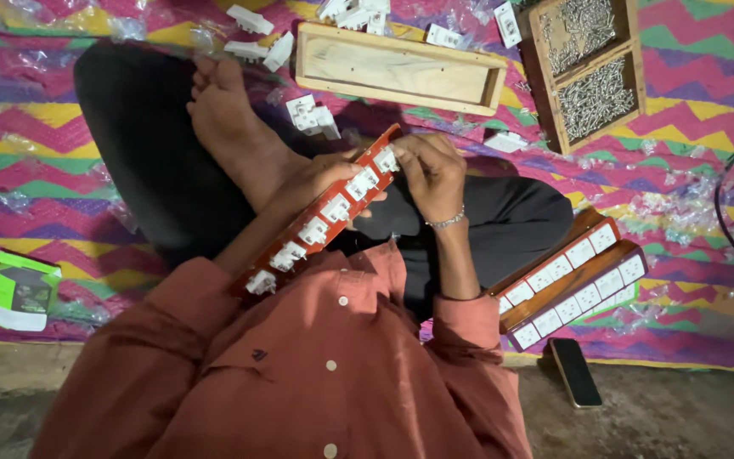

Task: The person sits on the floor assembling electrical switch and socket boards. They snap white socket and switch modules into red and blue faceplate frames, press modules to seat them, and pick additional modules from a tray of parts to continue filling the boards.

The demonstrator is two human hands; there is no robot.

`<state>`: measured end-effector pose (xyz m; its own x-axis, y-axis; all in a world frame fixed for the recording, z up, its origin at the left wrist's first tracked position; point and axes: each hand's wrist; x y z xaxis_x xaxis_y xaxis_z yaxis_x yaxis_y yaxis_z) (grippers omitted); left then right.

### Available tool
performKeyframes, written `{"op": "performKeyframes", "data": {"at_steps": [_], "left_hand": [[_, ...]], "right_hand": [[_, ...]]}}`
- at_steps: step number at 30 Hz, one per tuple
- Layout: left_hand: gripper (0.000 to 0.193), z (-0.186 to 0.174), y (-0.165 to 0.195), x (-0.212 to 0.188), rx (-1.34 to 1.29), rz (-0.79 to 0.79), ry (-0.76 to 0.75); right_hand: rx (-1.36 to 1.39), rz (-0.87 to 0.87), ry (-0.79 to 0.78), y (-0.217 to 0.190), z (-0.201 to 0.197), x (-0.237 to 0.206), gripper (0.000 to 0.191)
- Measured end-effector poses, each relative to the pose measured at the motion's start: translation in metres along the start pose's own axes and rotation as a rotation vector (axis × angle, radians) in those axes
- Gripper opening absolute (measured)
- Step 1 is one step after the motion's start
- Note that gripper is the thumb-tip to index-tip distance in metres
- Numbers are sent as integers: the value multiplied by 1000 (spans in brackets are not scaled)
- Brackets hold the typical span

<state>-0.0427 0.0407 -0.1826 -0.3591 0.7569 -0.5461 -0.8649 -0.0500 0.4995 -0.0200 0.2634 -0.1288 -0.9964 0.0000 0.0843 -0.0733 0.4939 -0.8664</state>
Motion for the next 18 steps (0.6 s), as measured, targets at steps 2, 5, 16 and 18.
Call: {"op": "performKeyframes", "data": {"at_steps": [2,5,16,18], "left_hand": [[52,0,2,-4,5,-27,31],[52,1,4,-12,-28,-44,28],[49,1,22,-48,-4,-34,131],[48,-2,25,-55,35,-50,152]], "right_hand": [[21,43,9,-2,6,-2,4],[57,79,13,-5,14,-5,6],[97,197,9,-26,47,-6,9],[162,247,3,-29,51,-5,8]]}}
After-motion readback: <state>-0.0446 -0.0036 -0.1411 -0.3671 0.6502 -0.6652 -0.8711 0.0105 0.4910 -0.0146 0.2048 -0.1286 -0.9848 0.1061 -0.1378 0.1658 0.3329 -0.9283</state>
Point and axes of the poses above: each hand's wrist, its own x-axis towards the middle knuckle, its own z-axis out of the palm, y = z × x, and after that the axes turned 2 degrees about x, right-handed
